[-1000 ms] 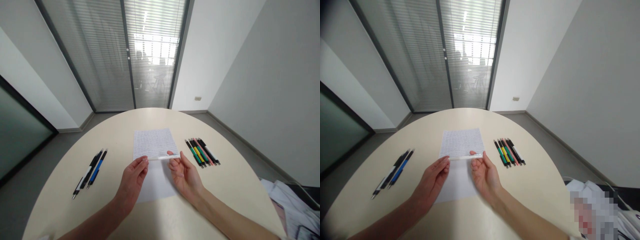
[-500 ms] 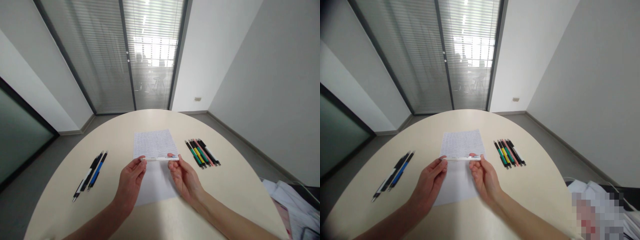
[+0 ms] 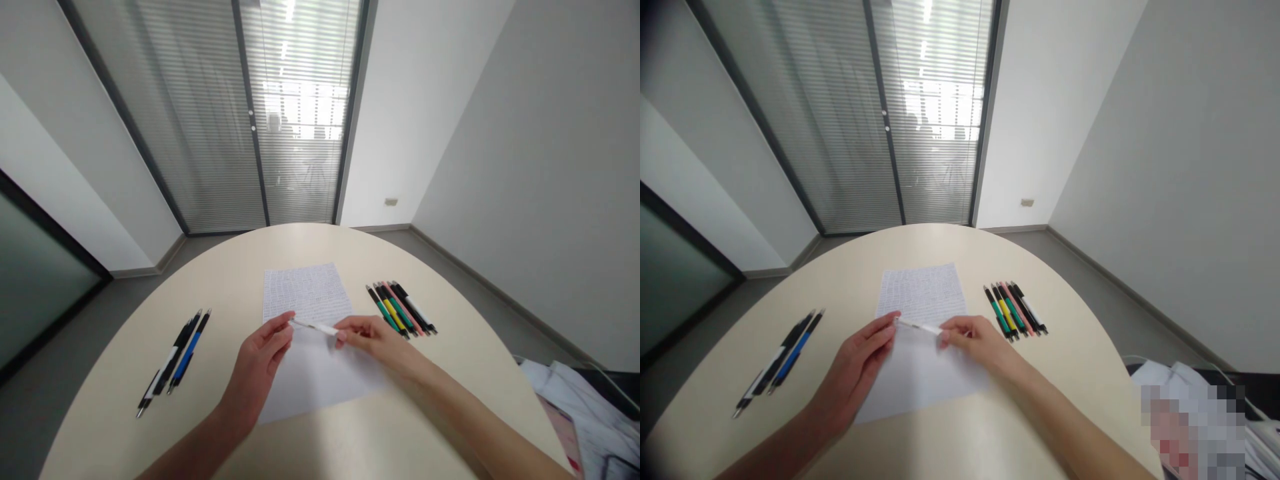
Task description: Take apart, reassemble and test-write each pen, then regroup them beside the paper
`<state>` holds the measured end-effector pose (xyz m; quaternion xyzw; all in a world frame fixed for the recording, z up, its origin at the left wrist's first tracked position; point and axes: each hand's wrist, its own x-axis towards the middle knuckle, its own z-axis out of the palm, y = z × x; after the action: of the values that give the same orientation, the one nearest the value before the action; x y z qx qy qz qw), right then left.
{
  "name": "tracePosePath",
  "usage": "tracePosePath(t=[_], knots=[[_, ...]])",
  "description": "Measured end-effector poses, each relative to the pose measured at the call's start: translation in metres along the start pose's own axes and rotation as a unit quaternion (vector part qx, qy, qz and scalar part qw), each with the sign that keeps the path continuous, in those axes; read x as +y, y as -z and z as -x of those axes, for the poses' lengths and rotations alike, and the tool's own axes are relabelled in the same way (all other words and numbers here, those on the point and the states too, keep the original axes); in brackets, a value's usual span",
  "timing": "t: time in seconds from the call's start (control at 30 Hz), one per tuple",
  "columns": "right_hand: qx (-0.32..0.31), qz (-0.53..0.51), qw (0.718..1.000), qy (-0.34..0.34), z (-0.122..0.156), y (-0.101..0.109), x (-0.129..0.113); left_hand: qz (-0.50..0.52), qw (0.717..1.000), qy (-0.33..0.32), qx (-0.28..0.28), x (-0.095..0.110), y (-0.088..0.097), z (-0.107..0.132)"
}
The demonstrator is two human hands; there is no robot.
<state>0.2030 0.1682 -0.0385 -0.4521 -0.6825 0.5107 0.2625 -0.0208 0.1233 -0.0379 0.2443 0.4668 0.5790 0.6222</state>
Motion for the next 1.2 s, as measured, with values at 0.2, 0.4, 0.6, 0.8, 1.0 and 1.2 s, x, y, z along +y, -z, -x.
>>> tracePosePath(t=[0.2, 0.4, 0.6, 0.8, 1.0, 1.2], knots=[[0.373, 0.293, 0.880, -0.028, 0.010, 0.097, 0.023, -0.037, 0.999, -0.009, 0.011, -0.005, 0.002, 0.001], [0.350, 0.418, 0.818, -0.182, 0.023, 0.144, 0.055, -0.057, 0.998, -0.011, 0.036, -0.006, 0.002, 0.001], [0.283, 0.435, 0.830, -0.206, 0.026, 0.148, 0.061, -0.119, 0.989, -0.082, 0.038, 0.004, -0.001, 0.006], [0.237, 0.428, 0.847, -0.206, 0.026, 0.146, 0.055, -0.082, 0.994, -0.057, 0.043, -0.002, 0.001, -0.001], [0.268, 0.457, 0.822, -0.210, 0.028, 0.140, 0.053, -0.027, 0.999, -0.017, 0.022, -0.005, 0.004, -0.002], [0.349, 0.480, 0.787, -0.171, 0.022, 0.102, 0.029, -0.121, 0.990, 0.042, -0.059, 0.000, 0.003, -0.001]])
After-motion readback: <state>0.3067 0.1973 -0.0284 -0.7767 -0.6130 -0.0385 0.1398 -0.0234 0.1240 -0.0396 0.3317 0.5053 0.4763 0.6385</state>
